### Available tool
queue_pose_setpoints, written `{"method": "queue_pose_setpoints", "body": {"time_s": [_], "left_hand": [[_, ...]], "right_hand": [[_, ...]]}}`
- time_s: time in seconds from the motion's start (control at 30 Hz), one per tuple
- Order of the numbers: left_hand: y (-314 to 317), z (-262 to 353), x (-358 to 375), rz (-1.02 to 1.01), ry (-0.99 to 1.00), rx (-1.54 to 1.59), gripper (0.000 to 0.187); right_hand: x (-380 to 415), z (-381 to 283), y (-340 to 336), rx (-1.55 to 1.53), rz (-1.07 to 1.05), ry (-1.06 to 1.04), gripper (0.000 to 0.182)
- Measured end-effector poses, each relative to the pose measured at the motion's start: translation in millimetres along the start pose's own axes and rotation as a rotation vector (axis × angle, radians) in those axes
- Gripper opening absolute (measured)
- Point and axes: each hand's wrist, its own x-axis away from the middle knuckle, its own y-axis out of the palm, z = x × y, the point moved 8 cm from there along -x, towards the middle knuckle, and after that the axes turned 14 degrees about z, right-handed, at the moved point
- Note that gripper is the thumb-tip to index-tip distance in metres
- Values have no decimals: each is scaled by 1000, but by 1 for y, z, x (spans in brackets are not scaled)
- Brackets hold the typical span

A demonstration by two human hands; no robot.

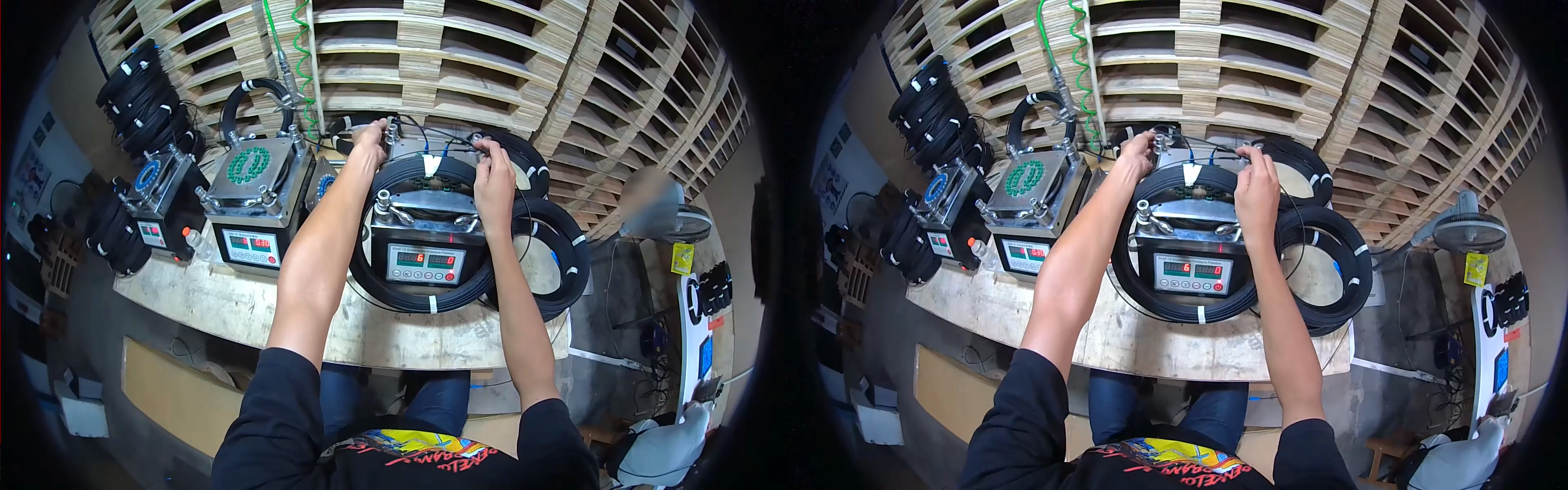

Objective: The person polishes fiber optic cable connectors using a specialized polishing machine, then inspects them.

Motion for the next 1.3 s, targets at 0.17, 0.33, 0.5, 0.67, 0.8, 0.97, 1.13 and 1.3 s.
{"method": "queue_pose_setpoints", "body": {"time_s": [0.17,0.33,0.5,0.67,0.8,0.97,1.13,1.3], "left_hand": [[-23,23,28,125,213,-212,18],[-10,32,69,-86,214,-79,23],[-23,49,61,154,528,-416,22],[-23,56,82,150,603,-363,13],[-36,45,36,309,476,-422,15],[-18,43,52,117,565,-568,23],[1,52,30,-21,697,-884,27],[-4,71,127,-108,979,-973,50]], "right_hand": [[-1,-1,-1,1,4,13,26],[0,0,0,1,-3,46,25],[0,-1,0,20,5,26,25],[0,0,-1,23,11,31,26],[1,1,0,55,11,5,22],[1,-1,-2,66,-1,23,24],[2,-4,-3,70,49,-23,23],[2,0,-6,44,79,-25,26]]}}
